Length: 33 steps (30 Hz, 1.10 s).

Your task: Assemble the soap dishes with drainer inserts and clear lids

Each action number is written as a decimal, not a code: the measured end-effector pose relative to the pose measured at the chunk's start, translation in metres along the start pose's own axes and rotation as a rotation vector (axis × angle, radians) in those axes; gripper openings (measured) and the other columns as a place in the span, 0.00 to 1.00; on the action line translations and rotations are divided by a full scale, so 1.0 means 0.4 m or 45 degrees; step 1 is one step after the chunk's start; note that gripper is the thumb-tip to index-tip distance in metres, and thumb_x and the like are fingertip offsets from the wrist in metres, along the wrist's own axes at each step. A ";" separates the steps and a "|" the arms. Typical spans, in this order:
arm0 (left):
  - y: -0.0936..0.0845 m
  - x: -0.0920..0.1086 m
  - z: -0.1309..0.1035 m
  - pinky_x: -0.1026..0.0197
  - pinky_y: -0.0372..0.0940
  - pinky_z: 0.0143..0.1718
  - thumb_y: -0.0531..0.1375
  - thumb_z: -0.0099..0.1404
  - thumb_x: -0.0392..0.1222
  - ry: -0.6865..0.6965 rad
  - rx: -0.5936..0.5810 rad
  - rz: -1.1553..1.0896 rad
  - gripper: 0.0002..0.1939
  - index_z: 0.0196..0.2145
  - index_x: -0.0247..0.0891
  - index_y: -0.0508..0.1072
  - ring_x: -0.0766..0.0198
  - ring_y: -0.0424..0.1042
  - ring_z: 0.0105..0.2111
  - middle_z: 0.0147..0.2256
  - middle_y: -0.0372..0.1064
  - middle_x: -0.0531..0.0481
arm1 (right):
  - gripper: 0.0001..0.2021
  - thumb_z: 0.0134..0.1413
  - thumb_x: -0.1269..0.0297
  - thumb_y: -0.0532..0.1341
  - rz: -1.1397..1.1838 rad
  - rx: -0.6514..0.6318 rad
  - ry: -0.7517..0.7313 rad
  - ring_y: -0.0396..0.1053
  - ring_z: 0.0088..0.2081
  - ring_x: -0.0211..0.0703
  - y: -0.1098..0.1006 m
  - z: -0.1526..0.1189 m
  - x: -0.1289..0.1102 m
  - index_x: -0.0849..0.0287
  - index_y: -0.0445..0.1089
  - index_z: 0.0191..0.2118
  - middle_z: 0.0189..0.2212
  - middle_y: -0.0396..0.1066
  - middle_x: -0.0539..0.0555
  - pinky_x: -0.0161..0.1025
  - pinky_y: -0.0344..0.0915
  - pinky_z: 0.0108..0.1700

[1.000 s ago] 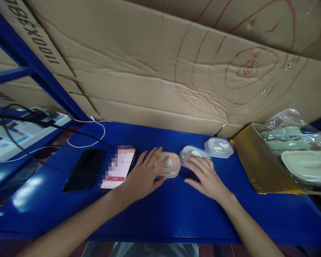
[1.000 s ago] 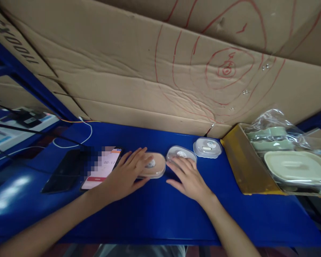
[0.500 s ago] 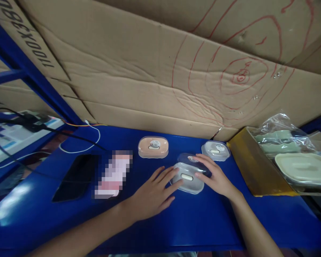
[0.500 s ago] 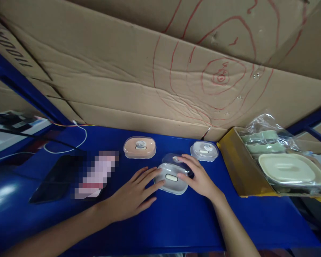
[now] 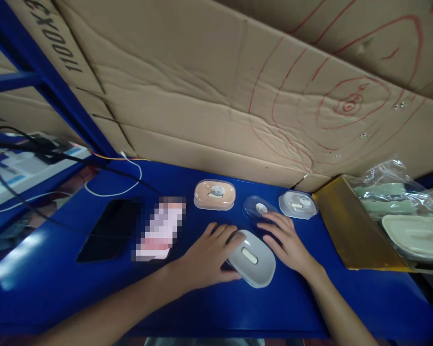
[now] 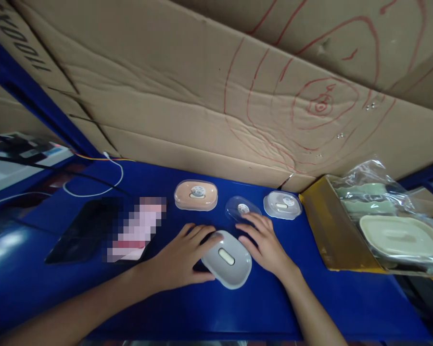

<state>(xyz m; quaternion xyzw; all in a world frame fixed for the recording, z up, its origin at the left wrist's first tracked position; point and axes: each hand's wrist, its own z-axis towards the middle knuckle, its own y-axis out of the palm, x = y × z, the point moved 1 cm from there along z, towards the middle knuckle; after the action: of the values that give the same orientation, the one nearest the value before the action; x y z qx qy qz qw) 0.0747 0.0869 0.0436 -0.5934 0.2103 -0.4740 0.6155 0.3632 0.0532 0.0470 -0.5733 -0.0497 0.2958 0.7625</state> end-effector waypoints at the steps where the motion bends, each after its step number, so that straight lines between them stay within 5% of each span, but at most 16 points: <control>1: 0.002 -0.003 0.003 0.40 0.63 0.58 0.74 0.63 0.65 -0.061 0.016 0.016 0.42 0.65 0.40 0.68 0.40 0.72 0.57 0.60 0.71 0.37 | 0.16 0.76 0.57 0.59 0.022 -0.033 -0.059 0.66 0.69 0.57 -0.009 -0.002 -0.020 0.49 0.74 0.62 0.67 0.71 0.60 0.62 0.67 0.67; 6: 0.007 -0.006 0.015 0.40 0.64 0.57 0.73 0.63 0.66 -0.293 0.060 0.087 0.43 0.64 0.36 0.69 0.38 0.71 0.57 0.59 0.70 0.35 | 0.28 0.67 0.43 0.67 0.043 -0.194 -0.163 0.64 0.71 0.64 -0.005 -0.008 -0.076 0.49 0.71 0.67 0.70 0.67 0.63 0.67 0.68 0.66; 10: 0.009 -0.004 0.017 0.39 0.64 0.57 0.69 0.67 0.66 -0.317 0.054 0.085 0.41 0.65 0.36 0.68 0.37 0.71 0.58 0.61 0.69 0.33 | 0.26 0.71 0.51 0.66 0.070 -0.201 -0.159 0.59 0.74 0.60 0.018 -0.004 -0.076 0.50 0.68 0.69 0.70 0.66 0.62 0.65 0.69 0.68; 16: 0.005 -0.011 0.011 0.33 0.55 0.68 0.66 0.71 0.66 -0.103 0.142 0.273 0.44 0.74 0.39 0.59 0.35 0.65 0.67 0.71 0.59 0.28 | 0.23 0.74 0.58 0.62 0.149 -0.162 -0.148 0.67 0.70 0.58 0.007 -0.006 -0.071 0.47 0.68 0.70 0.69 0.69 0.60 0.63 0.71 0.67; 21: -0.013 0.007 0.001 0.35 0.52 0.72 0.63 0.77 0.56 0.158 0.172 0.391 0.36 0.75 0.45 0.59 0.39 0.62 0.71 0.75 0.55 0.34 | 0.21 0.75 0.59 0.60 0.253 -0.087 -0.042 0.70 0.68 0.56 0.004 -0.014 -0.042 0.49 0.69 0.69 0.68 0.70 0.61 0.55 0.74 0.65; 26: -0.015 0.019 -0.002 0.39 0.57 0.69 0.60 0.79 0.48 0.224 0.225 0.334 0.22 0.66 0.43 0.69 0.42 0.66 0.68 0.71 0.62 0.36 | 0.21 0.75 0.58 0.60 0.111 -0.011 -0.015 0.69 0.68 0.57 0.024 -0.005 -0.007 0.50 0.69 0.69 0.66 0.72 0.61 0.61 0.69 0.68; 33: -0.004 0.009 0.002 0.38 0.57 0.67 0.63 0.78 0.47 0.288 -0.030 0.194 0.20 0.63 0.43 0.71 0.49 0.74 0.53 0.54 0.77 0.43 | 0.22 0.78 0.61 0.57 -0.077 0.044 0.066 0.58 0.75 0.59 0.043 0.001 0.027 0.47 0.64 0.72 0.73 0.63 0.61 0.67 0.60 0.70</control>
<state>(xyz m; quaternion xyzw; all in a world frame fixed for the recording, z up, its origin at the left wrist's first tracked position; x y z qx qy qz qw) 0.0767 0.0845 0.0464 -0.5256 0.3282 -0.4873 0.6153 0.3653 0.0619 0.0288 -0.5656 -0.0422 0.2584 0.7820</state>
